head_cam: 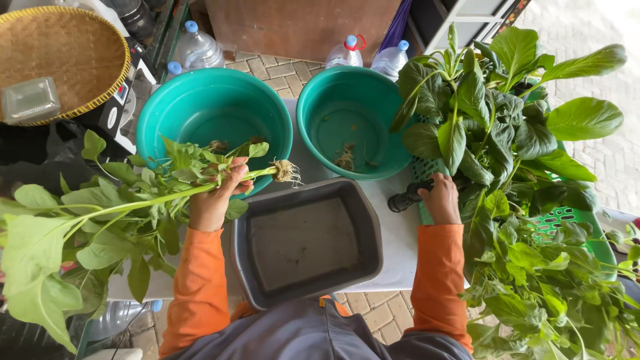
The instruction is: The person is handling and inspecting plant seedlings, moving them between containers and a basin.
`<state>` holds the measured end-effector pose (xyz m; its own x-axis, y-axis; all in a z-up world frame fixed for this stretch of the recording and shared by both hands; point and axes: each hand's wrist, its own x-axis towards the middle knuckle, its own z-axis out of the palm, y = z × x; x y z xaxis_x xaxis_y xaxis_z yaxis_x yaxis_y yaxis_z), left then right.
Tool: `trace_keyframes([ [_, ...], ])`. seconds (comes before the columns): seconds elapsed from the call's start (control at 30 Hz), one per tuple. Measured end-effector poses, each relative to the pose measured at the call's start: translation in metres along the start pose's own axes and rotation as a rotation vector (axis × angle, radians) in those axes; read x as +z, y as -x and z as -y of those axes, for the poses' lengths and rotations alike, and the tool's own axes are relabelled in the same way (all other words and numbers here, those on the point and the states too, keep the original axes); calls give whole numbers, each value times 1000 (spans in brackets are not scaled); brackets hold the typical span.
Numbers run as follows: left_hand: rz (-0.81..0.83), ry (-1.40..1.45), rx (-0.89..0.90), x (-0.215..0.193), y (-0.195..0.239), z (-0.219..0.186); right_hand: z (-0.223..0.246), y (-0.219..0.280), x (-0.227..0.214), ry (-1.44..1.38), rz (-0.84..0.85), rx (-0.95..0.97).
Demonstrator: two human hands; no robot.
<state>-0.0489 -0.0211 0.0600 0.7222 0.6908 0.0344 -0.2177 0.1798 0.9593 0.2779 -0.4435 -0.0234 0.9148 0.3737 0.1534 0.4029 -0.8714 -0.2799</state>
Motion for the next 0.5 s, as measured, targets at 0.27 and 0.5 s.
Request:
trace_keyframes([
  [0.27,12,31,18,7,5,-6,16,6,30,63,-11,68],
  [0.5,28,90,-6,3,3,7,5,2,56,157,-25,164],
])
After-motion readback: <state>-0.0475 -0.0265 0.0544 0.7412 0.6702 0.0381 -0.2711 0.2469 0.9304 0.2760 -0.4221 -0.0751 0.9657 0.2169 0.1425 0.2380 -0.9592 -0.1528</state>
